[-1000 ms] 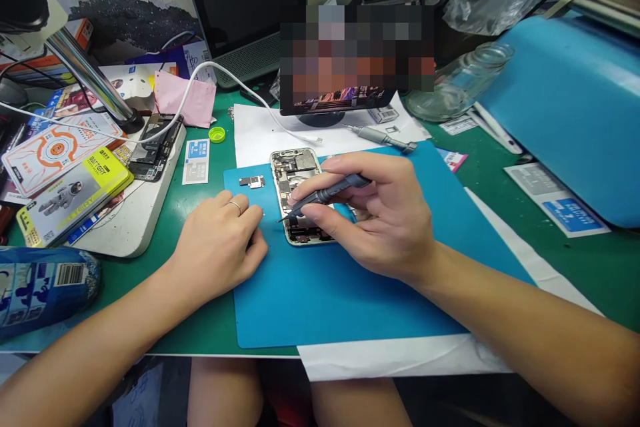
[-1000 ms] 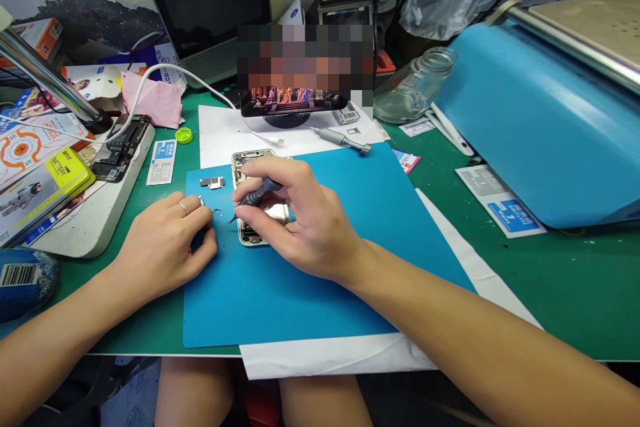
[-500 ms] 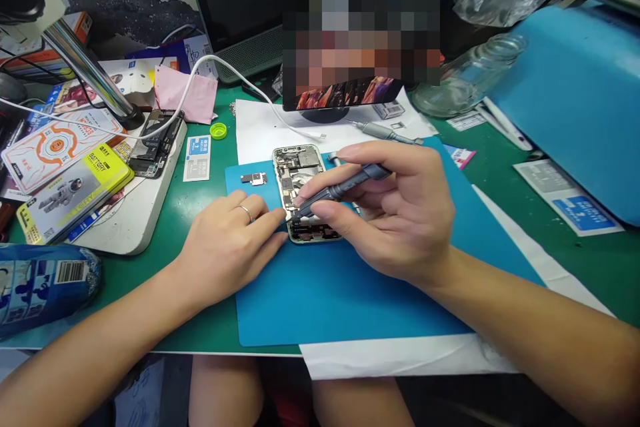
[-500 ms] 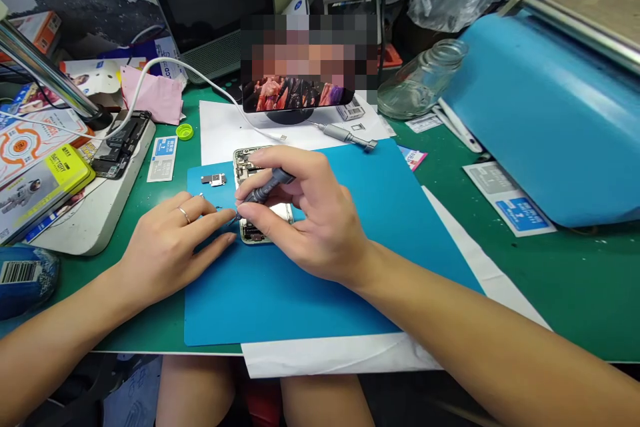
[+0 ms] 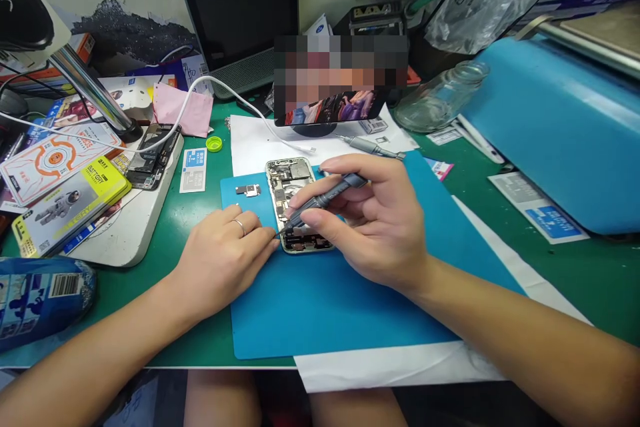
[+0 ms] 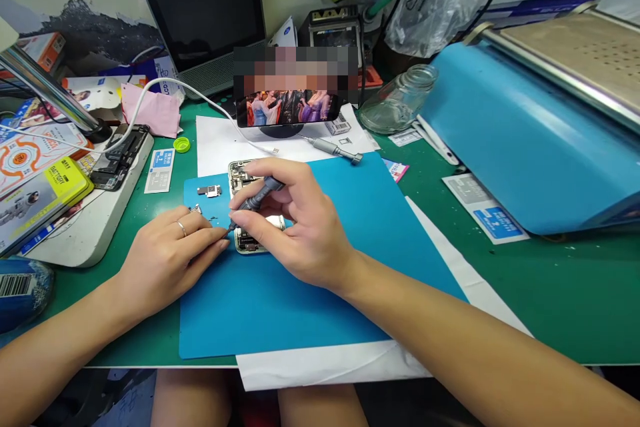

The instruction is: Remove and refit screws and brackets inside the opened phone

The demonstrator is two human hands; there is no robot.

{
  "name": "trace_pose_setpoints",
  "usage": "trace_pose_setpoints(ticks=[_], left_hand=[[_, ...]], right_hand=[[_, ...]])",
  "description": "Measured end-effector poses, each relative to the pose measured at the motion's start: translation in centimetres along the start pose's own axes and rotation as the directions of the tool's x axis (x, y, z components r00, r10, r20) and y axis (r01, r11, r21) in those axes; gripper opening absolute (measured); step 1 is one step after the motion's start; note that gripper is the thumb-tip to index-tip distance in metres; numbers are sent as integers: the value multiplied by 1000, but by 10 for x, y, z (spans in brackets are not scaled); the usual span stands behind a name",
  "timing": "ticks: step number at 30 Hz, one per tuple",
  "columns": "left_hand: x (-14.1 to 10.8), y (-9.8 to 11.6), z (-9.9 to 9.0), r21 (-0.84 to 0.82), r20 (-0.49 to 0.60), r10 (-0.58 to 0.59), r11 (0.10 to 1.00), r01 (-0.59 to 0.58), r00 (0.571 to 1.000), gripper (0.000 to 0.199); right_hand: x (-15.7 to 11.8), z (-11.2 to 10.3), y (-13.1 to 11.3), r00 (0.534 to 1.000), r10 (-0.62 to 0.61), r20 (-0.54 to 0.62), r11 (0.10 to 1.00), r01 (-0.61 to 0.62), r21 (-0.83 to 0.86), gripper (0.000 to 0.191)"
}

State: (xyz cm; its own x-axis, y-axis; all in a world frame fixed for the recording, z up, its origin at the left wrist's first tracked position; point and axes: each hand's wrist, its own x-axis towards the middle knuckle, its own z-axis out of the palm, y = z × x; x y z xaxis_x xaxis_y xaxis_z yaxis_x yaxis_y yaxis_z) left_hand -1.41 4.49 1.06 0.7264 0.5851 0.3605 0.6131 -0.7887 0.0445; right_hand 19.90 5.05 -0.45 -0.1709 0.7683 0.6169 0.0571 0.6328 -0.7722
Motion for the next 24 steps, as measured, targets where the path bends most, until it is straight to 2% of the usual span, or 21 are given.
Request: trace_pose_setpoints(ticks=[24], left_hand=[[0,2,-1,-51,-14,-30,998,29,999,25]], right_hand=[[-2,0,1,999,24,21,999,-25,36,45]])
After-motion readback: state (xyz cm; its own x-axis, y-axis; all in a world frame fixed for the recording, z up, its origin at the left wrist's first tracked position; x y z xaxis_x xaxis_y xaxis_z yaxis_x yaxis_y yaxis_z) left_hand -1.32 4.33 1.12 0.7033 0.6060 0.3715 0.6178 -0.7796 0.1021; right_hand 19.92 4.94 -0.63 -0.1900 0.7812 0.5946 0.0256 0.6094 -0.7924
